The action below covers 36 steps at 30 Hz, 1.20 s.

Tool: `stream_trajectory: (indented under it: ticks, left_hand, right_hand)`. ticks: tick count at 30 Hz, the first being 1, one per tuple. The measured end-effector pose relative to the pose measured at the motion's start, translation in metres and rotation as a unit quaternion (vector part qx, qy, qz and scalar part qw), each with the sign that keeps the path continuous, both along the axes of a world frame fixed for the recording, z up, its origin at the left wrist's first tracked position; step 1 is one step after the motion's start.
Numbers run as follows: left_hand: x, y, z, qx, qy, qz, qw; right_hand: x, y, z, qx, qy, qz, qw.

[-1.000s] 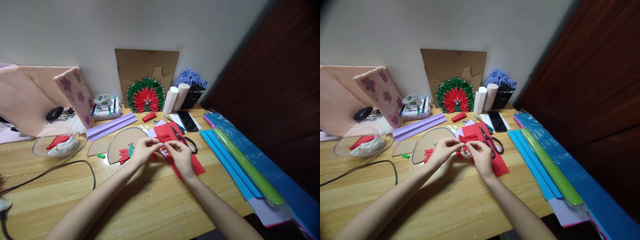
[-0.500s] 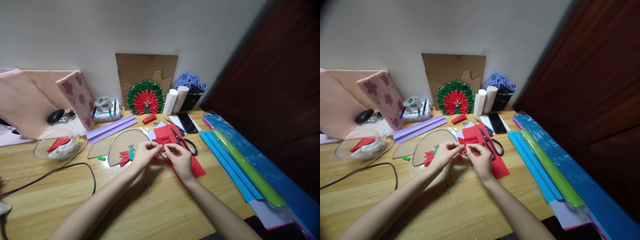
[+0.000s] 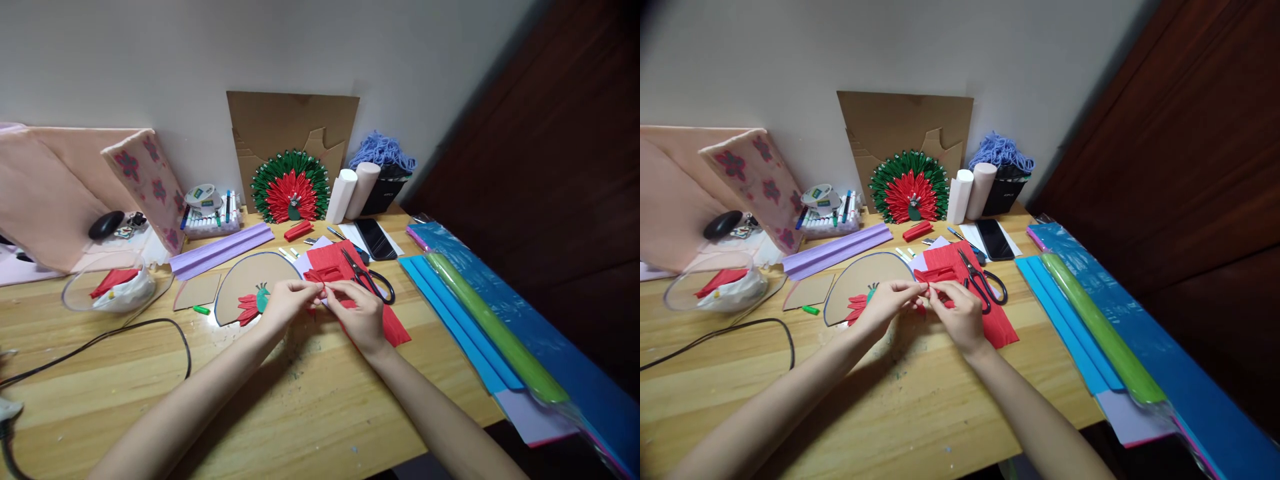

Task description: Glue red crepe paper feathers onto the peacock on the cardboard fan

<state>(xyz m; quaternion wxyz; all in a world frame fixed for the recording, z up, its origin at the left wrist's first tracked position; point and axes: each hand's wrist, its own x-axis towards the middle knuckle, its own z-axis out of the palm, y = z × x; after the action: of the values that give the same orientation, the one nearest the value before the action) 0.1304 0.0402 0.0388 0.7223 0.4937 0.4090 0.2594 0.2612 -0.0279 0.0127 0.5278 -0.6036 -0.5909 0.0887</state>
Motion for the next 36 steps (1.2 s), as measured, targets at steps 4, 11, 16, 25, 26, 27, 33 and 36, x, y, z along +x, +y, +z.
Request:
stream_trajectory:
  ticks: [4,11,16,25,26,27,33,36]
  left_hand:
    - [-0.0010,0.0025,-0.0008,-0.015,0.005,-0.005,1.000]
    - [0.0001,0.0024,-0.0050,0.036,0.045,0.020,0.998]
    - [0.0007,0.0018,-0.0055,0.081,0.062,0.034,0.994]
    - [0.0026,-0.0017,-0.0086,0.159,0.088,0.054,0.982]
    - [0.0026,-0.0024,-0.0082,0.168,0.094,0.053,0.980]
    - [0.0025,-0.0030,-0.0078,0.175,0.100,0.051,0.978]
    - [0.0016,-0.0044,-0.0056,0.184,0.112,0.041,0.976]
    - [0.0021,-0.0045,-0.0053,0.190,0.118,0.043,0.974]
  right_hand:
    - [0.0029,0.0008,0.0029,-0.001,-0.028,0.015,0.999]
    - [0.0024,0.0011,0.0037,-0.004,-0.049,0.036,0.998]
    - [0.0005,0.0009,0.0040,-0.006,-0.016,0.035,0.999]
    - [-0.0020,0.0016,0.0038,-0.060,0.106,0.046,0.992]
    - [-0.0018,0.0020,0.0030,-0.069,0.120,0.047,0.989]
    - [-0.0015,0.0026,0.0023,-0.076,0.132,0.045,0.987]
    - [0.0009,0.0066,0.0018,-0.111,0.193,0.050,0.974]
    - [0.0016,0.0078,0.0020,-0.122,0.223,0.064,0.965]
